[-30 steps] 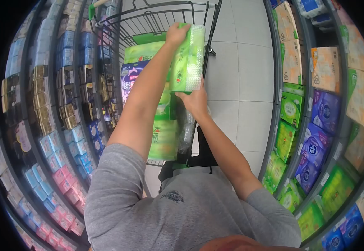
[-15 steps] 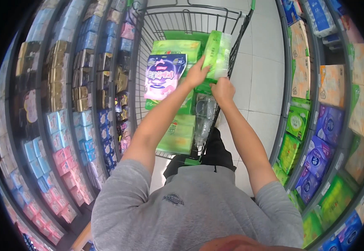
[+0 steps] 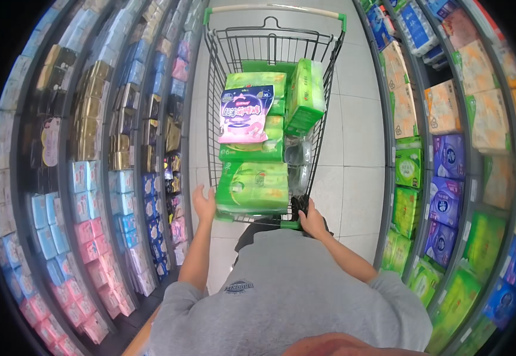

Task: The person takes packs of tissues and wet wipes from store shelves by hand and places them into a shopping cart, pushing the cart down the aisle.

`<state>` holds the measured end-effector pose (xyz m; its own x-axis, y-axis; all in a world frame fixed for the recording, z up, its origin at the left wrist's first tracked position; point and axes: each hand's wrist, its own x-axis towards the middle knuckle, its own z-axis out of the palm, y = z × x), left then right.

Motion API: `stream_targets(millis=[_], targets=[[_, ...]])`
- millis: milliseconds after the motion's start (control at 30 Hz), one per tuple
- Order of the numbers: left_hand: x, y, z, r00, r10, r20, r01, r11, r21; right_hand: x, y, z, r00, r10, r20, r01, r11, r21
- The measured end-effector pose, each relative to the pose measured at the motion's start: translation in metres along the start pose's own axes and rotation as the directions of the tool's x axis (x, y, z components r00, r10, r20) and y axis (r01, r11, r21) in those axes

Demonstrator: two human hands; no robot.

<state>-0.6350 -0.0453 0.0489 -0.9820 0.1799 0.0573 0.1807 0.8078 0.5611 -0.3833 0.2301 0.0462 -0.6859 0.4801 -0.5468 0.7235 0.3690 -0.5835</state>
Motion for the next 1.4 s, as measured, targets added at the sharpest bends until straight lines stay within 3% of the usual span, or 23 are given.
stream_targets(millis=[67,133,200,267,333,367,400,433,467,500,533,567,633,700,800,867,900,967,1033,1100,1167,1400], targets=[[-0.004,-0.004,-0.007,0.999,-0.024,0.042,0.02,0.995,0.093,-0.001,0.011,0.012,0.999,0.002,-0.046,-0.003,1.0,-0.01],[0.001,0.03,0.002,0.993,0.097,0.069,-0.079,0.968,-0.237,0.002,0.0,0.009,0.995,0.05,-0.088,-0.058,0.994,-0.091],[0.033,0.033,0.047,0.925,-0.098,0.367,0.277,0.835,-0.474,0.007,0.0,0.012,0.994,0.073,-0.084,-0.086,0.983,-0.16],[0.078,0.044,0.097,0.707,-0.284,0.648,0.691,0.474,-0.546,0.009,-0.005,0.011,0.992,0.087,-0.096,-0.108,0.964,-0.242],[0.116,0.052,0.138,0.532,-0.491,0.69,0.825,0.119,-0.552,0.001,-0.021,0.0,0.986,0.151,-0.076,-0.165,0.957,-0.238],[0.133,0.051,0.154,0.527,-0.489,0.695,0.829,0.116,-0.547,-0.001,-0.026,0.0,0.976,0.214,-0.048,-0.219,0.948,-0.23],[0.147,0.049,0.168,0.512,-0.449,0.732,0.822,0.008,-0.57,-0.002,-0.024,0.005,0.974,0.219,-0.049,-0.225,0.946,-0.236],[0.153,0.051,0.176,0.5,-0.406,0.765,0.807,-0.103,-0.582,-0.006,-0.021,0.011,0.961,0.042,-0.273,-0.109,0.966,-0.236],[0.156,0.053,0.184,0.496,-0.406,0.768,0.807,-0.11,-0.58,-0.003,-0.019,0.014,0.868,-0.14,-0.476,0.011,0.965,-0.264],[0.157,0.059,0.188,0.569,-0.373,0.733,0.722,-0.199,-0.663,0.005,-0.027,0.009,0.87,-0.14,-0.472,0.01,0.963,-0.268],[0.158,0.061,0.19,0.637,-0.353,0.686,0.625,-0.285,-0.727,0.015,-0.046,-0.002,0.825,-0.281,-0.491,0.176,0.952,-0.25],[0.159,0.062,0.191,0.629,-0.363,0.687,0.629,-0.281,-0.724,0.028,-0.064,-0.009,0.758,-0.406,-0.51,0.334,0.914,-0.229],[0.161,0.063,0.19,0.535,-0.51,0.674,0.634,-0.285,-0.719,0.074,-0.097,-0.013,0.781,-0.449,-0.434,0.456,0.885,-0.095],[0.159,0.062,0.186,0.495,-0.532,0.688,0.657,-0.289,-0.696,0.133,-0.122,-0.003,0.875,-0.305,-0.375,0.381,0.913,0.145],[0.157,0.056,0.181,0.491,-0.424,0.761,0.728,-0.28,-0.626,0.224,-0.141,0.028,0.924,-0.179,-0.338,0.273,0.928,0.255],[0.157,0.06,0.173,0.481,-0.431,0.763,0.753,-0.241,-0.612,0.255,-0.157,0.039,0.952,-0.027,-0.306,0.125,0.944,0.305],[0.157,0.065,0.169,0.47,-0.418,0.777,0.783,-0.208,-0.586,0.259,-0.163,0.037,0.958,-0.027,-0.287,0.119,0.943,0.311],[0.157,0.071,0.169,0.457,-0.439,0.774,0.794,-0.193,-0.577,0.263,-0.172,0.024,0.973,-0.098,-0.208,0.195,0.831,0.521],[0.159,0.093,0.161,0.598,-0.441,0.669,0.756,0.034,-0.654,0.271,-0.169,0.025,0.957,-0.115,-0.267,0.241,0.829,0.504],[0.17,0.127,0.147,0.619,-0.452,0.642,0.739,0.058,-0.671,0.271,-0.172,0.009,0.92,-0.181,-0.348,0.338,0.814,0.471],[0.188,0.139,0.155,0.718,-0.441,0.538,0.62,0.055,-0.782,0.288,-0.182,-0.008,0.912,-0.216,-0.348,0.371,0.797,0.476],[0.26,0.115,0.21,0.681,-0.427,0.594,0.661,0.01,-0.75,0.373,-0.197,-0.018,0.898,-0.318,-0.304,0.436,0.736,0.518]])
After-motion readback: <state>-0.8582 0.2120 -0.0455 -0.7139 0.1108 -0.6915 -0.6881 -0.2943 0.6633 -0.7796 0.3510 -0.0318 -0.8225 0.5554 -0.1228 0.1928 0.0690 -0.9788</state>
